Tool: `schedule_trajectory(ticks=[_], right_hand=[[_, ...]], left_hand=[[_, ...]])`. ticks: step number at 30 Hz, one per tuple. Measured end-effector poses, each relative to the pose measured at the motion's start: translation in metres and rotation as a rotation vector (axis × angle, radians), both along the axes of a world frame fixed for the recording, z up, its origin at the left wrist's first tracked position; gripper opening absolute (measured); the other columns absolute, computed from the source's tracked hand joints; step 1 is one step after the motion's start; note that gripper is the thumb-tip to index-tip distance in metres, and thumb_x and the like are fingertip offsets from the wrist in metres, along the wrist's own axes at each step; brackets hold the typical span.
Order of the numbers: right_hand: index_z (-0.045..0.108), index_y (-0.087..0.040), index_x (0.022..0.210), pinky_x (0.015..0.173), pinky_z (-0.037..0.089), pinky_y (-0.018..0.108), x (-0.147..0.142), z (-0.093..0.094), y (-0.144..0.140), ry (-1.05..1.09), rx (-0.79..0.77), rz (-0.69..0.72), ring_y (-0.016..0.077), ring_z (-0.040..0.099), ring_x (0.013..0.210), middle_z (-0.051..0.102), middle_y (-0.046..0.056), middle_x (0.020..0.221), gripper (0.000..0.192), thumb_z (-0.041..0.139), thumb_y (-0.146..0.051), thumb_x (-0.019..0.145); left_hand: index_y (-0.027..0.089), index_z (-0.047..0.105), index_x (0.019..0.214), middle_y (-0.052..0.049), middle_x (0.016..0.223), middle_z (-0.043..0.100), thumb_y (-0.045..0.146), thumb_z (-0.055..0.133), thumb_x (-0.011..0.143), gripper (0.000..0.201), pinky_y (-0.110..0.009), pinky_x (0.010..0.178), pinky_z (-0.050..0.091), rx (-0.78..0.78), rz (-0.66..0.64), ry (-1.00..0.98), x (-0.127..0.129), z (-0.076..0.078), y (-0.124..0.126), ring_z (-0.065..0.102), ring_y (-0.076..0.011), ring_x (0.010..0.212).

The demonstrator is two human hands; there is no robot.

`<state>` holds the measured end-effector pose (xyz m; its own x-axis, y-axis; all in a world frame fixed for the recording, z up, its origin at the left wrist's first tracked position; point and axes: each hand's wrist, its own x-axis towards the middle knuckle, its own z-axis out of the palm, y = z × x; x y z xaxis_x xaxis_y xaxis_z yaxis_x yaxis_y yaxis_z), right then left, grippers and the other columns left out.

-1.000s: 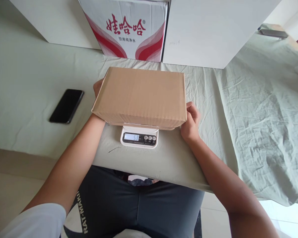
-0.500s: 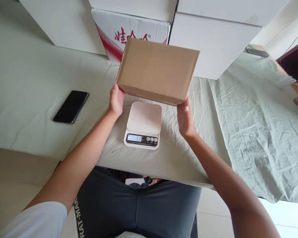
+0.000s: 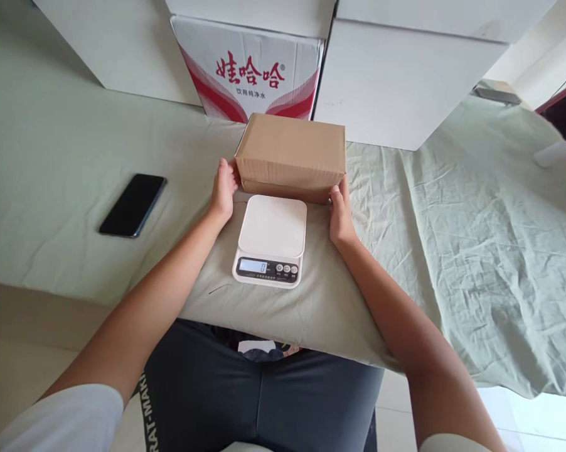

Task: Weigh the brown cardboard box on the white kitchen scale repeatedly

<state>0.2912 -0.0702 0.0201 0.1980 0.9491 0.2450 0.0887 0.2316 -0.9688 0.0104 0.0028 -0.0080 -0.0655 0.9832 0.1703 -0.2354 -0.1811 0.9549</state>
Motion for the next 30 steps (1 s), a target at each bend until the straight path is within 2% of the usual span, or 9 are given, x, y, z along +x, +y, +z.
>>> schedule_trajectory(ticks=[3,5,8,10,15,21,23,27,30], right_hand=[[0.069,-0.044,0.132,0.119,0.060,0.051,0.003,-0.003,-0.001,0.033,0.054,-0.037,0.0284,0.056,0.162,0.068,0.002,0.158,0.059,0.064,-0.086,0.092],[0.068,-0.043,0.132,0.118,0.059,0.051,0.006,-0.003,-0.002,0.060,0.079,-0.150,0.0278,0.056,0.161,0.064,0.002,0.161,0.050,0.062,-0.077,0.096],[0.068,-0.038,0.124,0.112,0.058,0.044,0.009,-0.002,-0.003,0.122,0.074,-0.322,0.0236,0.065,0.144,0.066,0.003,0.149,0.035,0.058,-0.058,0.097],[0.067,-0.034,0.116,0.106,0.057,0.039,0.011,-0.001,-0.004,0.179,0.055,-0.365,0.0203,0.069,0.128,0.068,0.003,0.135,0.027,0.058,-0.050,0.096],[0.062,-0.032,0.106,0.087,0.055,0.032,0.011,0.001,-0.003,0.233,0.043,-0.355,0.0190,0.068,0.109,0.067,0.002,0.119,0.022,0.066,-0.052,0.095],[0.064,-0.030,0.102,0.086,0.052,0.029,0.008,0.004,-0.003,0.259,0.022,-0.330,0.0156,0.067,0.102,0.070,0.000,0.113,0.015,0.066,-0.041,0.093],[0.064,-0.029,0.101,0.087,0.052,0.028,0.008,0.005,-0.003,0.255,0.018,-0.321,0.0152,0.067,0.101,0.070,0.000,0.111,0.013,0.065,-0.039,0.093],[0.064,-0.030,0.100,0.086,0.053,0.029,0.007,0.006,-0.003,0.243,-0.005,-0.320,0.0154,0.068,0.101,0.070,-0.001,0.111,0.012,0.065,-0.038,0.092],[0.065,-0.029,0.101,0.086,0.054,0.029,0.006,0.007,-0.004,0.237,-0.008,-0.312,0.0150,0.068,0.101,0.070,-0.001,0.112,0.014,0.066,-0.040,0.092]], left_hand=[[0.028,0.073,0.159,-0.006,0.183,0.057,0.092,0.045,0.106,0.088,-0.047,0.149,0.032,0.059,0.051,0.028,-0.008,-0.006,0.003,0.036,-0.0312,0.182],[0.033,0.069,0.165,-0.003,0.189,0.049,0.093,0.043,0.105,0.089,-0.040,0.148,0.032,0.064,0.073,0.046,-0.016,-0.008,0.004,0.031,-0.0268,0.183],[0.038,0.061,0.171,0.000,0.190,0.047,0.091,0.034,0.107,0.088,-0.038,0.148,0.031,-0.005,0.062,0.045,-0.027,-0.007,0.005,0.028,-0.0223,0.184],[0.035,0.057,0.175,-0.003,0.190,0.047,0.086,0.030,0.110,0.087,-0.039,0.149,0.030,-0.035,0.057,0.027,-0.031,-0.005,0.005,0.031,-0.0213,0.183],[0.033,0.056,0.174,-0.005,0.189,0.049,0.080,0.029,0.112,0.083,-0.038,0.148,0.030,-0.054,0.064,0.008,-0.029,0.000,0.004,0.034,-0.0204,0.182],[0.031,0.055,0.176,-0.004,0.187,0.051,0.067,0.022,0.116,0.077,-0.037,0.149,0.030,-0.078,0.068,-0.036,-0.025,0.001,0.004,0.036,-0.0180,0.181],[0.030,0.055,0.177,-0.004,0.188,0.050,0.069,0.021,0.116,0.080,-0.038,0.149,0.030,-0.074,0.065,-0.036,-0.026,0.000,0.005,0.035,-0.0184,0.181],[0.038,0.061,0.171,-0.001,0.187,0.052,0.088,0.031,0.109,0.085,-0.040,0.148,0.031,-0.034,0.040,0.011,-0.029,-0.008,0.009,0.031,-0.0237,0.183],[0.039,0.063,0.170,-0.002,0.186,0.053,0.091,0.034,0.107,0.088,-0.042,0.148,0.032,-0.015,0.040,0.022,-0.031,-0.011,0.012,0.031,-0.0257,0.183]])
